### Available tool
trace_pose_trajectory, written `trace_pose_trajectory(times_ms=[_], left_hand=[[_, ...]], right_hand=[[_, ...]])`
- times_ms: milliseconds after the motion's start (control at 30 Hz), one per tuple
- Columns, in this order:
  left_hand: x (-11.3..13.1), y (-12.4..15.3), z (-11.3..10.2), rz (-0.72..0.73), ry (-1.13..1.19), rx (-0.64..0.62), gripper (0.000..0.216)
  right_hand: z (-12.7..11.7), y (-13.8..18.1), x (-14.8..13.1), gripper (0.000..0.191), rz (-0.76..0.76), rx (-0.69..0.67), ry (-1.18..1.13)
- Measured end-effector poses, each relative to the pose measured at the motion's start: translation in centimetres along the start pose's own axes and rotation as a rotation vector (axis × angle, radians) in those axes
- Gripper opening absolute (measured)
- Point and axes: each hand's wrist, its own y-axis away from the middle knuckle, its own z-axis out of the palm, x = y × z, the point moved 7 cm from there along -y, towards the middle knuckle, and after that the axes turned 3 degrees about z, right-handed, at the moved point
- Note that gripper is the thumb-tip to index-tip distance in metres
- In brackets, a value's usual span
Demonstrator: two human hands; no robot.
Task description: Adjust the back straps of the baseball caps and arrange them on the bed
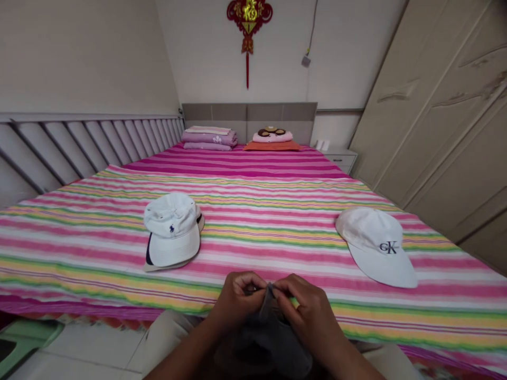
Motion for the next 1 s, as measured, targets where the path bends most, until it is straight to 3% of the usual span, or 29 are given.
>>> trace_pose_trajectory(times_ms=[100, 167, 267, 333, 433, 533, 767, 867, 1000], left_hand=[[1.1, 0.2, 0.1, 0.166, -0.185, 0.0, 0.005], [1.1, 0.4, 0.2, 0.2, -0.2, 0.002, 0.007], [0.3, 0.4, 0.3, 0.11, -0.079, -0.008, 0.005], [-0.3, 0.3, 0.3, 0.018, 0.016, -0.011, 0.003], [-0.9, 0.2, 0.2, -0.071, 0.126, -0.004, 0.006], [-1.4, 0.2, 0.0, -0.115, 0.205, 0.001, 0.01], [-2.8, 0.3, 0.4, -0.25, 0.344, 0.024, 0.019], [-3.3, 0.1, 0.8, -0.272, 0.401, -0.004, 0.023], [-3.6, -0.2, 1.1, -0.247, 0.466, -0.042, 0.027]], right_hand=[[0.3, 0.0, 0.0, 0.016, 0.005, -0.006, 0.13], [0.7, -0.2, 1.0, 0.016, 0.123, -0.027, -0.004], [2.3, -0.1, 3.0, 0.02, 0.374, -0.132, -0.43], [2.2, -0.2, 3.3, 0.019, 0.401, -0.101, -0.524], [0.7, -0.5, 1.5, 0.02, 0.132, -0.03, -0.317], [0.5, -0.1, -0.9, 0.025, -0.149, -0.091, -0.052], [0.5, 1.5, -2.2, 0.02, -0.388, 0.148, 0.308], [0.8, 0.9, -0.9, 0.016, -0.214, 0.123, 0.174], [2.4, 0.2, 2.7, 0.013, 0.29, -0.001, -0.486]])
